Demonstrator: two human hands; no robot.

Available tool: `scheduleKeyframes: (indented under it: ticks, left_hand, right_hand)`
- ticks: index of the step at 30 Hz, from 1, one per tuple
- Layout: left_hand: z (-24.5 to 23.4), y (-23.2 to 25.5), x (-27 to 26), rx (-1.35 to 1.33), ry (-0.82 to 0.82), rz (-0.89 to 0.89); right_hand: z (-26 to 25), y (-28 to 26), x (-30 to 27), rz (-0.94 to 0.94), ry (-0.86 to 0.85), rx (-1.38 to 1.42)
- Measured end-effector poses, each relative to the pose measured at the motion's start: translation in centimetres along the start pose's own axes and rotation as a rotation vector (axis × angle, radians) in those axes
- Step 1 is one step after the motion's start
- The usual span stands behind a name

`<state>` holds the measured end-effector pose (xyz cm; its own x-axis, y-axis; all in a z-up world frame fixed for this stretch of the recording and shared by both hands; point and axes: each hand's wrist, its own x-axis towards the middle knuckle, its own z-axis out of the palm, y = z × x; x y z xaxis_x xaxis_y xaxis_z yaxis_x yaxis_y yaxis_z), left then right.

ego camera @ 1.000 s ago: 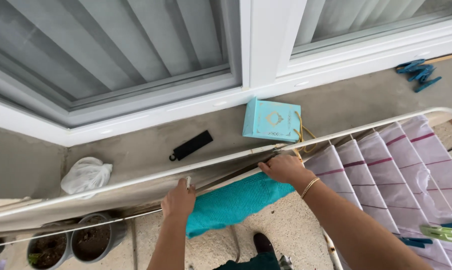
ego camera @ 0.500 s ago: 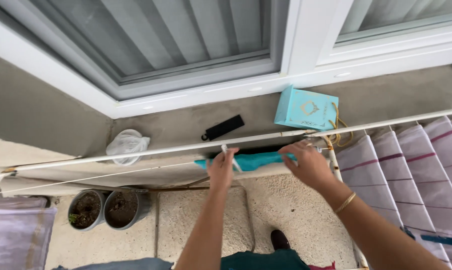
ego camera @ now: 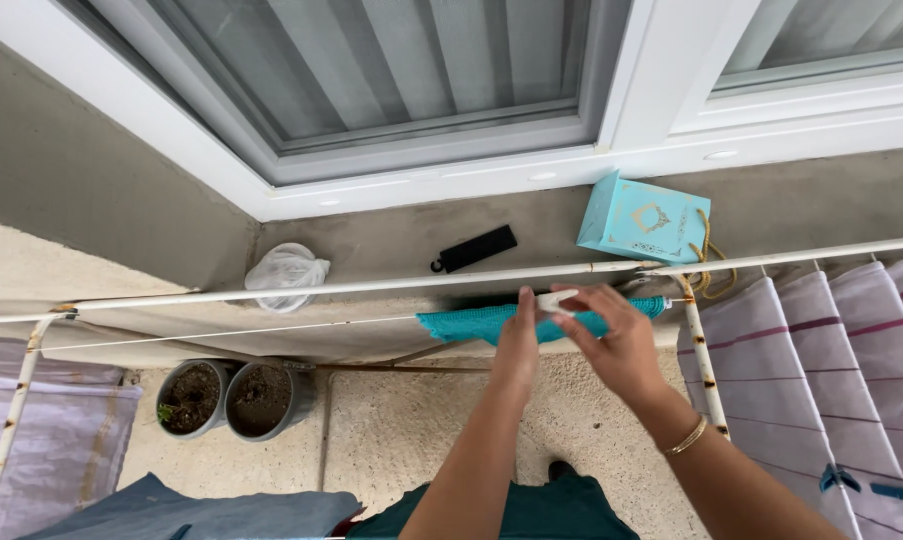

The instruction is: Hanging various pieces of laundry on a drying rack on a balcony

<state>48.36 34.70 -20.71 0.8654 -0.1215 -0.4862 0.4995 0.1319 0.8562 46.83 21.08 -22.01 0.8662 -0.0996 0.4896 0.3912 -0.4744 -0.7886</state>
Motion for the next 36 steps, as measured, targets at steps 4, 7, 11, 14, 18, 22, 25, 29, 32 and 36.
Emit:
scheduleKeyframes:
  ticks: [4, 7, 11, 14, 18, 22, 25, 29, 32, 36]
  left_hand:
    - [-4.1, -3.1, 3.3, 1.234, 0.173, 0.394]
    - [-6.4, -7.1, 6.0, 1.435, 0.094, 0.372]
    - [-6.8, -7.8, 5.4, 1.433, 0.105, 0.456]
    - [-7.0, -7.3, 4.5, 1.460, 0.106, 0.465]
    - [-6.5, -4.6, 1.4, 1.408, 0.118, 0.491]
    - [-4.6, 0.8, -6.6, 0.986, 0.198, 0.695]
    - [-3.6, 1.3, -14.0, 0.764, 0.268, 0.789]
    - [-3.3, 0.0, -22.2, 0.669, 0.285, 0.677]
    - [-3.1, -0.6, -26.3, 0.624, 0.231, 0.685]
    - [-0.6, -1.2, -29.9, 0.552, 0.165, 0.766]
  right_hand:
    - [-0.8, 2.5, 1.2, 0.043, 0.000, 0.006]
    - [0.3, 3.7, 1.2, 0.012, -0.033, -0.090]
    - [2.8, 8.2, -0.6, -0.039, -0.111, -0.214]
    - [3.4, 9.3, -1.3, -0.085, -0.180, -0.365]
    - [0.9, 6.0, -0.3, 0.014, -0.270, -0.345]
    - [-4.9, -3.2, -0.5, 0.266, -0.112, -0.183]
    - [-9.3, -8.9, -3.3, 0.464, -0.062, -0.056]
    - [-14.6, -14.7, -8.6, 0.447, -0.025, 0.125]
    - [-17.8, -18.7, -12.4, 0.420, 0.033, 0.093]
    - [-22.0, -23.1, -17.2, 0.422, 0.072, 0.026]
